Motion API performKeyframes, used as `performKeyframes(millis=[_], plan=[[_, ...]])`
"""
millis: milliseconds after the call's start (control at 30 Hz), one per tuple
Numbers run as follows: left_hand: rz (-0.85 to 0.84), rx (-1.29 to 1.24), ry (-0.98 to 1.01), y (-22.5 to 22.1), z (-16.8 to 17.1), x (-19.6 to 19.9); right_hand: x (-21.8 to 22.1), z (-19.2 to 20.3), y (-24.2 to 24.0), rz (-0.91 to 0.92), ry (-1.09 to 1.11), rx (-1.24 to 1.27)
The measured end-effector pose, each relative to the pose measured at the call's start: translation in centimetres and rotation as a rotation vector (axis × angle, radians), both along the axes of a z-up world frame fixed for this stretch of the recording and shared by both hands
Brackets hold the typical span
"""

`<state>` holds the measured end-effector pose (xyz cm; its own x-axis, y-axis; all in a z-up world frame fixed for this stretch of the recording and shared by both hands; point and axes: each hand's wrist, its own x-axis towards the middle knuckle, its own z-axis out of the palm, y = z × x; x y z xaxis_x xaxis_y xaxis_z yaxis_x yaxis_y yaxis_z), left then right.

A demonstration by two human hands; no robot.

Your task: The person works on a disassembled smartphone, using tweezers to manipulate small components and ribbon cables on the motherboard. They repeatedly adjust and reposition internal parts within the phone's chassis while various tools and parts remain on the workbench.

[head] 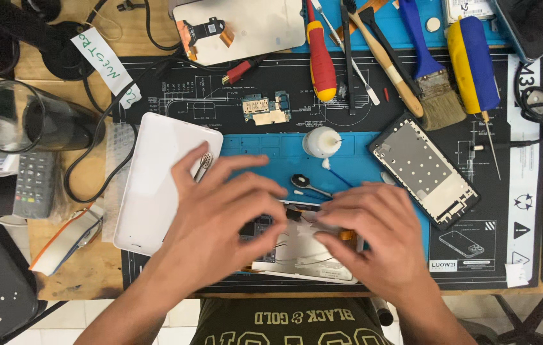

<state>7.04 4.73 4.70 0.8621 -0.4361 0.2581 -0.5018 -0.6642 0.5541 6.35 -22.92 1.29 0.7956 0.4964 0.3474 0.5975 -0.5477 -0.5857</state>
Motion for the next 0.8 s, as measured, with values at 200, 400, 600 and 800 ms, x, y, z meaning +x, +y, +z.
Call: performKeyframes(millis=[200, 400, 600, 800], plan=[[0.172, 0.165, -0.156, 1.0, -1.6, 0.5, -0.6, -1.3, -3.0, -0.226, -0.04, -0.168], [0.166, 0.224, -0.175, 1.5, -1.7, 0.5, -0.5, -1.6, -2.9, -0.221, -0.078, -0.294], [0.152, 0.24, -0.165, 2.0, -1.6, 0.0, -0.3, -0.5, -2.1, -0.227, -0.111, -0.441], [0.121, 0.193, -0.204, 3.6, 0.5, -2.5, -1.0, 0.7, -2.4, -0.301, -0.054, -0.645]])
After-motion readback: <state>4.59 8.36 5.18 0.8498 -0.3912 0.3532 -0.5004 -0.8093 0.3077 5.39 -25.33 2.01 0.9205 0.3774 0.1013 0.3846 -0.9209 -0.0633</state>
